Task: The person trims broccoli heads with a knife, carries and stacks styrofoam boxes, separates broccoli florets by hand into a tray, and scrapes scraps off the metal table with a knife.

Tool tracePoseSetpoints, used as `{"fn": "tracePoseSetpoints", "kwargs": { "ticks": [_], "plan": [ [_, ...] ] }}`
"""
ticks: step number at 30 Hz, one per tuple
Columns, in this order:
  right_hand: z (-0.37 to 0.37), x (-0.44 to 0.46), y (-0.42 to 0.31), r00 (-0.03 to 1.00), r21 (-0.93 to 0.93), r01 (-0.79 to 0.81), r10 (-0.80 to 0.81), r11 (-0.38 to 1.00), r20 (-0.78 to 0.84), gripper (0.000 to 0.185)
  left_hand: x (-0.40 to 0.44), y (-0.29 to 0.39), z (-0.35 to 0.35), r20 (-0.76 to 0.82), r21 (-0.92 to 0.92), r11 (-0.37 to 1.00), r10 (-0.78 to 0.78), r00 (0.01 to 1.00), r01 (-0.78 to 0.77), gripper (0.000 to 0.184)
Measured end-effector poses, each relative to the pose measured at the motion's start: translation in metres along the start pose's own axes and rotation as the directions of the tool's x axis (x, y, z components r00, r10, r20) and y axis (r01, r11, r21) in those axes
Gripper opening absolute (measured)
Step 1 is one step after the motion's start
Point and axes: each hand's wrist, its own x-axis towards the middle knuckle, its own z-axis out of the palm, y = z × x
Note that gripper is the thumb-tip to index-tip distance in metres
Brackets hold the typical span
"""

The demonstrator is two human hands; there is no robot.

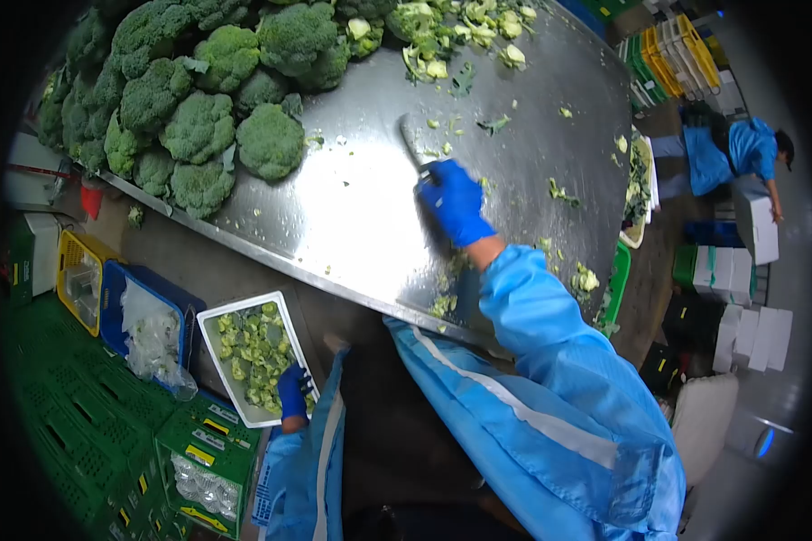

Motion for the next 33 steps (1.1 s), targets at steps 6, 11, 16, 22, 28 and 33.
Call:
{"fn": "tracePoseSetpoints", "kwargs": {
  "ticks": [6, 11, 16, 22, 28, 33],
  "plan": [
    [0.063, 0.032, -0.054, 0.958, 0.037, 0.236, -0.239, 0.971, 0.161, 0.021, 0.004, -0.045, -0.014, 0.079, 0.214, 0.969, 0.107, 0.991, -0.122, 0.041],
    [0.041, 0.162, 0.029, 0.985, -0.009, -0.049, 0.047, 0.999, -0.167, 0.023, 0.008, -0.042, -0.007, 0.115, 0.016, 0.998, -0.056, 0.992, 0.055, 0.039],
    [-0.038, 0.145, 0.153, 0.895, -0.15, -0.384, 0.329, 0.911, -0.3, 0.029, -0.001, 0.007, 0.029, 0.101, 0.069, 0.997, -0.031, 0.994, 0.024, 0.04],
    [-0.136, -0.022, 0.286, 0.67, -0.135, -0.666, 0.51, 0.733, -0.54, 0.031, 0.024, 0.035, 0.049, 0.189, 0.113, 0.991, 0.047, 0.981, -0.07, 0.041],
    [-0.115, -0.125, 0.132, 0.791, 0.697, -0.479, 0.607, 0.534, 0.079, 0.021, 0.058, 0.047, 0.05, 0.243, 0.275, 0.958, 0.016, 0.97, -0.085, 0.041],
    [0.01, -0.151, -0.001, 0.999, 0.192, -0.024, 0.028, 0.981, -0.02, 0.027, 0.043, 0.066, 0.058, 0.268, 0.326, 0.938, 0.027, 0.963, -0.117, 0.043]
  ]
}}
